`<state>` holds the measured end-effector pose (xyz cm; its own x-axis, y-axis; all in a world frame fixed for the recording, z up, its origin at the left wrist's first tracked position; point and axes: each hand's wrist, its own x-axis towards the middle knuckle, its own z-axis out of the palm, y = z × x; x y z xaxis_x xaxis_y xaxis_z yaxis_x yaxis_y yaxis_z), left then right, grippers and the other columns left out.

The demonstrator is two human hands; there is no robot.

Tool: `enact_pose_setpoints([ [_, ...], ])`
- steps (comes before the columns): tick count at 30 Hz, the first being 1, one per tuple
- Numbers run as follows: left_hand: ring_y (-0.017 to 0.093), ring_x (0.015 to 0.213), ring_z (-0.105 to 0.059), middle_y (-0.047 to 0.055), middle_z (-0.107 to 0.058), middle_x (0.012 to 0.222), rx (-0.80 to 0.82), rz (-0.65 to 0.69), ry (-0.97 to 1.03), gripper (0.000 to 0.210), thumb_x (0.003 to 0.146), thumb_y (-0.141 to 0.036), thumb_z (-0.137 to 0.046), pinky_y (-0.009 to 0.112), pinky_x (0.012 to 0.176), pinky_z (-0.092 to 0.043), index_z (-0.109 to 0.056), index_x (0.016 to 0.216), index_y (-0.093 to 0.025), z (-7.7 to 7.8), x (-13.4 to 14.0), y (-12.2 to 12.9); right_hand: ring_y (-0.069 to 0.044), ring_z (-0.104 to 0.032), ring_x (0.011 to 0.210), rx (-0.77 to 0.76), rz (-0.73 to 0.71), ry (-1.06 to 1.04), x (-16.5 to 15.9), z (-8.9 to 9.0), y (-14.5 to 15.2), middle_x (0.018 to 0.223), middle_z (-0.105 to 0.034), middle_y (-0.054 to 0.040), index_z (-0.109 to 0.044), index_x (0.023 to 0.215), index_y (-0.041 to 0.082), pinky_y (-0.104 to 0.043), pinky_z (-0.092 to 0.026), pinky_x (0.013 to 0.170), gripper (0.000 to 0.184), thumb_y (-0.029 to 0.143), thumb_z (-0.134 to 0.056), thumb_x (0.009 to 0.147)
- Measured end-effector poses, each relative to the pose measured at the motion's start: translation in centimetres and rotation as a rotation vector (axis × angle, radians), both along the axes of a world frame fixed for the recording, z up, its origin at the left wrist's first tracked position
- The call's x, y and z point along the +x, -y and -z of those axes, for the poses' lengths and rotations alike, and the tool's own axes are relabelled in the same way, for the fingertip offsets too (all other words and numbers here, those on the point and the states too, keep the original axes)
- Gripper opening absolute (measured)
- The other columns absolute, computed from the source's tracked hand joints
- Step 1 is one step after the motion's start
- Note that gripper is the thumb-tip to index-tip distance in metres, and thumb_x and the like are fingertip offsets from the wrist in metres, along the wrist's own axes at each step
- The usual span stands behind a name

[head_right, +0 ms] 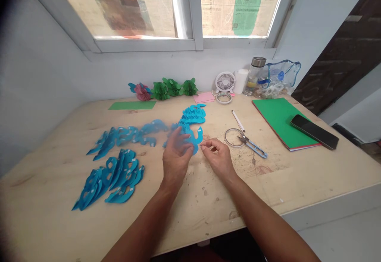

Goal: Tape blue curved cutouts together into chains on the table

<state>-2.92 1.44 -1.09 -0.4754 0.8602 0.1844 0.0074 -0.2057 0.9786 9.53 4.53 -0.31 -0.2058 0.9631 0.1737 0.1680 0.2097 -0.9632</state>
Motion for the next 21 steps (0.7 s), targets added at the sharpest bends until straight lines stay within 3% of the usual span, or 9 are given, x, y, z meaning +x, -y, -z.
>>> enact_pose_setpoints([
  [6,0.009,0.071,-0.062,0.007,-0.059,0.11,0.022,0.008,-0.109,0.063,0.074,-0.011,-0.058,0.028,0.074,-0.054,-0.041,0.133,-0.025,0.11,0.29,0.24,-0.021,-0.061,0.083,0.091,-0.011,0.063,-0.32,0.35,0.09,0.082,-0.07,-0.0041,-0.071,0.074,0.024,-0.031,-0.043,0.066,0.011,0.028,-0.061,0.075],
  [21,0.012,0.075,-0.064,0.007,-0.061,0.111,0.135,-0.085,-0.514,0.058,0.08,-0.006,-0.051,0.029,0.076,-0.053,-0.042,0.133,-0.027,-0.33,0.97,0.95,-0.021,-0.062,0.083,0.06,0.031,0.029,-0.54,0.79,0.3,0.082,-0.07,-0.0051,-0.071,0.072,0.023,-0.033,-0.044,0.067,0.01,0.025,-0.062,0.076],
])
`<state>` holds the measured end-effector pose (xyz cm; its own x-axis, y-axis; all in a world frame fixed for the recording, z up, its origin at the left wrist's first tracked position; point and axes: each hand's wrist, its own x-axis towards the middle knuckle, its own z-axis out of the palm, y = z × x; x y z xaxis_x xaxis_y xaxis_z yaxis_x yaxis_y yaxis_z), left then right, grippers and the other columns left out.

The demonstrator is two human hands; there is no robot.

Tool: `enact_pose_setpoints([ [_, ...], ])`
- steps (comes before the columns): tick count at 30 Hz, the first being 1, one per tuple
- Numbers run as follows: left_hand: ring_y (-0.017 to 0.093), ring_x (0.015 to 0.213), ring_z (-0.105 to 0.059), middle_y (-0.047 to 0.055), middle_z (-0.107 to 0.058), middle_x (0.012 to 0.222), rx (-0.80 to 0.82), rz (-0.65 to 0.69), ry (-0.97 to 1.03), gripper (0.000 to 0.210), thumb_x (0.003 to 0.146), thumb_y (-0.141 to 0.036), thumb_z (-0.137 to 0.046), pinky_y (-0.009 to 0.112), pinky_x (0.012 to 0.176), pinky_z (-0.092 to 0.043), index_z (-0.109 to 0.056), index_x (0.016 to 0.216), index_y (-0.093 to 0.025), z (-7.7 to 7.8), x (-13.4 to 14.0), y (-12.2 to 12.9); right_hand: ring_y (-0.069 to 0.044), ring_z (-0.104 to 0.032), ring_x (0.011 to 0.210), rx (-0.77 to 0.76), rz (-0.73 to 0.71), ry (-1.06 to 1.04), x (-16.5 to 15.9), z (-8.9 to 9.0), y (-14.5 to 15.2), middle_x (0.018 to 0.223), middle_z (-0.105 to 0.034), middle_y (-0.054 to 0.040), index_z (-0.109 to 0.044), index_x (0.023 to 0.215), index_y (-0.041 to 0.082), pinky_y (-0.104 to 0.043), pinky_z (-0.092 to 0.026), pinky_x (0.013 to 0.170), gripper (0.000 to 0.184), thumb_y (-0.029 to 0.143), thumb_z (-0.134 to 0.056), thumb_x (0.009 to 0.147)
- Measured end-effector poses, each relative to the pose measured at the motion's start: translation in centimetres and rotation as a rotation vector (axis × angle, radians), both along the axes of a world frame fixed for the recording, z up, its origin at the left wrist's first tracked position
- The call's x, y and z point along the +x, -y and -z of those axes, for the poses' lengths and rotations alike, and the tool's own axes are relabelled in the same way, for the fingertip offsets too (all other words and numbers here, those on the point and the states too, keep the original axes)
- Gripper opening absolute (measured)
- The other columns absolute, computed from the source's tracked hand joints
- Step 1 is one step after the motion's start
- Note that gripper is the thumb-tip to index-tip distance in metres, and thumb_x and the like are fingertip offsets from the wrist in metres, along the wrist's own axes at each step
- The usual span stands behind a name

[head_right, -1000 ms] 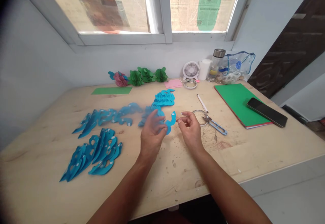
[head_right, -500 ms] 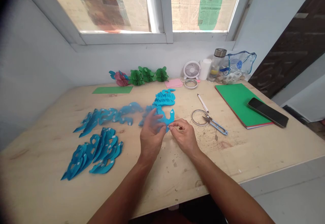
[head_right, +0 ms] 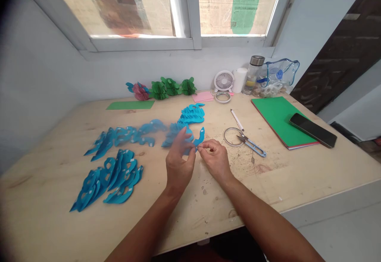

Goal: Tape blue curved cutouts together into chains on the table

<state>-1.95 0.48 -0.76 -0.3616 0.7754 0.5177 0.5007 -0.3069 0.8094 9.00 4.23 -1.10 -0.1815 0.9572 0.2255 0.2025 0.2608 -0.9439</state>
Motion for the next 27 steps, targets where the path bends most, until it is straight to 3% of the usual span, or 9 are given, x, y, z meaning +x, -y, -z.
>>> enact_pose_setpoints([
  [8,0.013,0.078,-0.062,0.008,-0.062,0.107,0.082,-0.024,-0.147,0.056,0.082,-0.004,-0.049,0.028,0.075,-0.053,-0.041,0.133,-0.024,0.04,0.2,0.13,-0.02,-0.062,0.08,0.013,0.063,0.032,-0.19,-0.21,0.17,0.079,-0.07,-0.0052,-0.069,0.069,0.021,-0.031,-0.044,0.068,0.01,0.024,-0.061,0.075],
  [14,0.016,0.092,-0.062,0.009,-0.061,0.11,0.122,-0.038,-0.251,0.054,0.083,-0.005,-0.047,0.029,0.081,-0.052,-0.04,0.134,-0.023,0.22,0.34,0.0,-0.019,-0.063,0.079,0.047,0.082,0.038,-0.26,0.08,0.13,0.077,-0.07,-0.0047,-0.07,0.069,0.021,-0.03,-0.044,0.068,0.011,0.025,-0.062,0.075],
  [27,0.017,0.1,-0.06,0.01,-0.061,0.113,0.11,-0.053,-0.259,0.052,0.084,-0.006,-0.046,0.029,0.084,-0.051,-0.041,0.134,-0.022,0.21,0.34,-0.02,-0.02,-0.062,0.079,0.008,0.112,0.065,-0.32,0.53,0.03,0.077,-0.07,-0.005,-0.069,0.069,0.019,-0.03,-0.043,0.068,0.013,0.027,-0.061,0.075],
])
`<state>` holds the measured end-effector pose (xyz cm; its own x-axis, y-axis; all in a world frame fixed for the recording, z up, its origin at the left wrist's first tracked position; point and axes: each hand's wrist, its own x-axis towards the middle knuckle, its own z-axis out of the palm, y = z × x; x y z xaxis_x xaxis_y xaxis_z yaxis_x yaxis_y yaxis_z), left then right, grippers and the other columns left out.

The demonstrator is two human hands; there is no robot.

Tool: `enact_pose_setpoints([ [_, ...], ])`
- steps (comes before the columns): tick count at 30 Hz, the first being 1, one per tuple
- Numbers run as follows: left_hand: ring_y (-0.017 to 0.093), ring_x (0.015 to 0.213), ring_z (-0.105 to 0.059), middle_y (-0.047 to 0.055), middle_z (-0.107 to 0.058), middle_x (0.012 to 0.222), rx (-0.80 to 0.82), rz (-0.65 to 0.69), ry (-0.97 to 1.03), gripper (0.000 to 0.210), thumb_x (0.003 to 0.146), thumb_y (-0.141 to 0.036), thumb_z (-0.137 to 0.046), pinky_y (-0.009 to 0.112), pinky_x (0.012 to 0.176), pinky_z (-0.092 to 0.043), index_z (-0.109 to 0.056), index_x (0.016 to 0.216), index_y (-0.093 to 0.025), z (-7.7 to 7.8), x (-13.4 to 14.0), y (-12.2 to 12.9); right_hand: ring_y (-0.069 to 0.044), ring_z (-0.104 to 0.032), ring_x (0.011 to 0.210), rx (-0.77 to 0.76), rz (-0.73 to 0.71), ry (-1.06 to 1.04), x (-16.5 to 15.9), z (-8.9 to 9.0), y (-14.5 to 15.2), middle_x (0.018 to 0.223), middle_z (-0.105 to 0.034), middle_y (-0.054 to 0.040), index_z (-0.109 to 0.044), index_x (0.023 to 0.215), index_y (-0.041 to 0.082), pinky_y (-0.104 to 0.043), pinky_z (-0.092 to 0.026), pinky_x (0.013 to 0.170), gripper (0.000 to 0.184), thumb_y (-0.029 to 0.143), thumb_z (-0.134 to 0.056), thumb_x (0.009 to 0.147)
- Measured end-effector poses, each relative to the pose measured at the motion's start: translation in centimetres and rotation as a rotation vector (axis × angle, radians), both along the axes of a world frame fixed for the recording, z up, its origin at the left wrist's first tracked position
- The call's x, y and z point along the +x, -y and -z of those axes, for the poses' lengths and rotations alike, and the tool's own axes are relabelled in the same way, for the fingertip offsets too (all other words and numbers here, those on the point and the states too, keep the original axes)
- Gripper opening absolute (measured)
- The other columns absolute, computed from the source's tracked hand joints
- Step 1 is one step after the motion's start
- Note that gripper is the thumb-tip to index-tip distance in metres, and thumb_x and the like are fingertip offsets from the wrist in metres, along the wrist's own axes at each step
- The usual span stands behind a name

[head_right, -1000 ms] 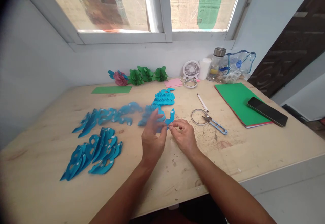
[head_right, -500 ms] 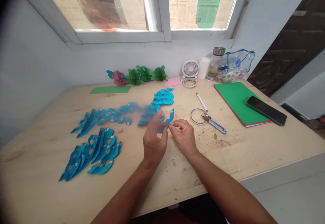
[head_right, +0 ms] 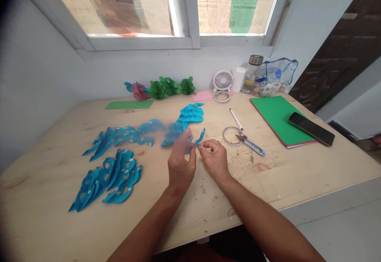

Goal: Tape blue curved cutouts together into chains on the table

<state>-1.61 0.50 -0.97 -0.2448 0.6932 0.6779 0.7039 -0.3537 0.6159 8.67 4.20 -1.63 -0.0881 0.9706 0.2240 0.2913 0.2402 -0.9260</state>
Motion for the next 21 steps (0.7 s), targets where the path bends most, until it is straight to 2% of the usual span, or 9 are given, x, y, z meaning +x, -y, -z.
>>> enact_pose_setpoints([
  [5,0.013,0.078,-0.061,0.008,-0.062,0.106,-0.032,-0.024,0.084,0.053,0.081,-0.004,-0.047,0.028,0.076,-0.053,-0.044,0.131,-0.023,-0.14,-0.18,-0.04,-0.019,-0.062,0.078,-0.001,-0.009,-0.002,-0.06,-0.33,0.14,0.078,-0.07,-0.0049,-0.068,0.07,0.019,-0.029,-0.043,0.066,0.013,0.027,-0.06,0.076],
  [9,0.011,0.073,-0.061,0.008,-0.061,0.109,-0.065,-0.014,0.153,0.056,0.079,-0.001,-0.048,0.028,0.074,-0.053,-0.044,0.13,-0.022,-0.09,-0.27,-0.11,-0.019,-0.062,0.078,0.017,-0.034,0.002,-0.09,-0.39,0.19,0.078,-0.069,-0.0044,-0.068,0.069,0.02,-0.029,-0.043,0.068,0.012,0.027,-0.06,0.076],
  [14,0.012,0.073,-0.061,0.008,-0.061,0.109,-0.068,-0.004,0.163,0.055,0.079,-0.001,-0.048,0.028,0.073,-0.053,-0.044,0.13,-0.023,-0.14,-0.05,-0.02,-0.019,-0.062,0.08,0.003,-0.017,0.001,-0.13,-0.31,0.2,0.078,-0.07,-0.0045,-0.068,0.068,0.02,-0.03,-0.043,0.069,0.012,0.026,-0.06,0.075],
  [21,0.014,0.085,-0.061,0.008,-0.061,0.107,-0.022,0.01,0.059,0.053,0.081,-0.003,-0.047,0.028,0.079,-0.052,-0.044,0.13,-0.022,-0.18,0.06,0.11,-0.019,-0.063,0.078,-0.003,0.003,-0.032,-0.16,-0.04,0.12,0.076,-0.07,-0.0043,-0.069,0.067,0.02,-0.03,-0.044,0.068,0.012,0.025,-0.061,0.074],
])
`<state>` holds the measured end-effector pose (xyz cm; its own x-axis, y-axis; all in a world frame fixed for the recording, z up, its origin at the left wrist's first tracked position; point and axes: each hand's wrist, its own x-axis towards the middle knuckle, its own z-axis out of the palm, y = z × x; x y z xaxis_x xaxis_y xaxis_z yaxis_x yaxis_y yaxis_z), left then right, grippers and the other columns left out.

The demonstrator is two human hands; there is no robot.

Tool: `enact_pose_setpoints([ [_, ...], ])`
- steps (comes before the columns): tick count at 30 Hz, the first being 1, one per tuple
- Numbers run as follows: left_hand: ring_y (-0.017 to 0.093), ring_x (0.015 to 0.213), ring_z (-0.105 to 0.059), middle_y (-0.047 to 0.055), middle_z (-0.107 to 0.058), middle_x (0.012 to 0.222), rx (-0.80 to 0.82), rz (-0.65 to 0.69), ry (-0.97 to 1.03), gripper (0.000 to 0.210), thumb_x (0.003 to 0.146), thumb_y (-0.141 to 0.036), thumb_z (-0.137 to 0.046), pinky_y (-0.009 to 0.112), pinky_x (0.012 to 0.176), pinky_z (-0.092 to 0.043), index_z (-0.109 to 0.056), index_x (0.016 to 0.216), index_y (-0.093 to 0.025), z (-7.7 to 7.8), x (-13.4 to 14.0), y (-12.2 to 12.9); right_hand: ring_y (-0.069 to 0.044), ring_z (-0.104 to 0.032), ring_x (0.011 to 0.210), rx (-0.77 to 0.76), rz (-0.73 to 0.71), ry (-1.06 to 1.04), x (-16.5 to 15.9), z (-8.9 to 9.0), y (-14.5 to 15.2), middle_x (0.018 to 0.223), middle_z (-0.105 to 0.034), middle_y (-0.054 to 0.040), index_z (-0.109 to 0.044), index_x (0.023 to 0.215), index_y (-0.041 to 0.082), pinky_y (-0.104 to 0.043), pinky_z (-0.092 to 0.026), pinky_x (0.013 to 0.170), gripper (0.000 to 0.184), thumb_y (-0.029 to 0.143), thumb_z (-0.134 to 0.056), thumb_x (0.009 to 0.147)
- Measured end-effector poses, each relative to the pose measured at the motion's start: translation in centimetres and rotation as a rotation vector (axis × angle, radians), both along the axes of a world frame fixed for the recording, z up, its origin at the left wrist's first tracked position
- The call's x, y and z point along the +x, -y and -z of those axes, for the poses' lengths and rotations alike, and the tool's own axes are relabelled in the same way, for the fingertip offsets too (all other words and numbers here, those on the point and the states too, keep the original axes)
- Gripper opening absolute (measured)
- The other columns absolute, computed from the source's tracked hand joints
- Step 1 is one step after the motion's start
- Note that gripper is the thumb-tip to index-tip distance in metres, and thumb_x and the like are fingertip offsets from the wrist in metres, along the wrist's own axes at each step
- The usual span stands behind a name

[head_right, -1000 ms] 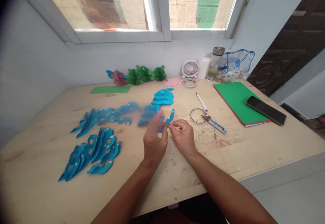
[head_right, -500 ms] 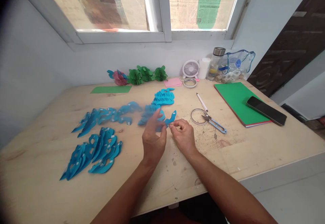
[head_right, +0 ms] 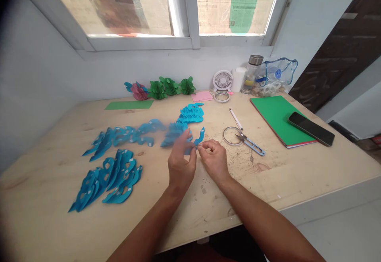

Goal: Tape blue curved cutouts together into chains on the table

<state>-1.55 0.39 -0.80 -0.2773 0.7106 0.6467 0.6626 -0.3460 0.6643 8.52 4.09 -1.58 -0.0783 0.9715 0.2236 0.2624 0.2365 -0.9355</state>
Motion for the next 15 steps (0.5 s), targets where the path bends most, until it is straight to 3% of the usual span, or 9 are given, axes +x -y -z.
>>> enact_pose_setpoints([
  [8,0.018,0.105,-0.059,0.01,-0.061,0.115,0.018,-0.027,-0.107,0.049,0.086,-0.007,-0.044,0.027,0.083,-0.052,-0.042,0.133,-0.02,0.39,0.2,-0.15,-0.019,-0.063,0.076,-0.039,-0.001,-0.028,-0.12,0.26,-0.01,0.076,-0.07,-0.0049,-0.07,0.067,0.02,-0.03,-0.045,0.067,0.013,0.028,-0.061,0.074],
  [15,0.018,0.104,-0.06,0.012,-0.061,0.116,0.048,-0.075,-0.21,0.046,0.088,-0.007,-0.041,0.026,0.079,-0.052,-0.043,0.133,-0.017,0.73,0.3,-0.3,-0.019,-0.063,0.07,-0.108,-0.021,-0.103,-0.38,0.37,0.12,0.073,-0.07,-0.0055,-0.07,0.066,0.018,-0.028,-0.046,0.06,0.017,0.032,-0.063,0.073],
])
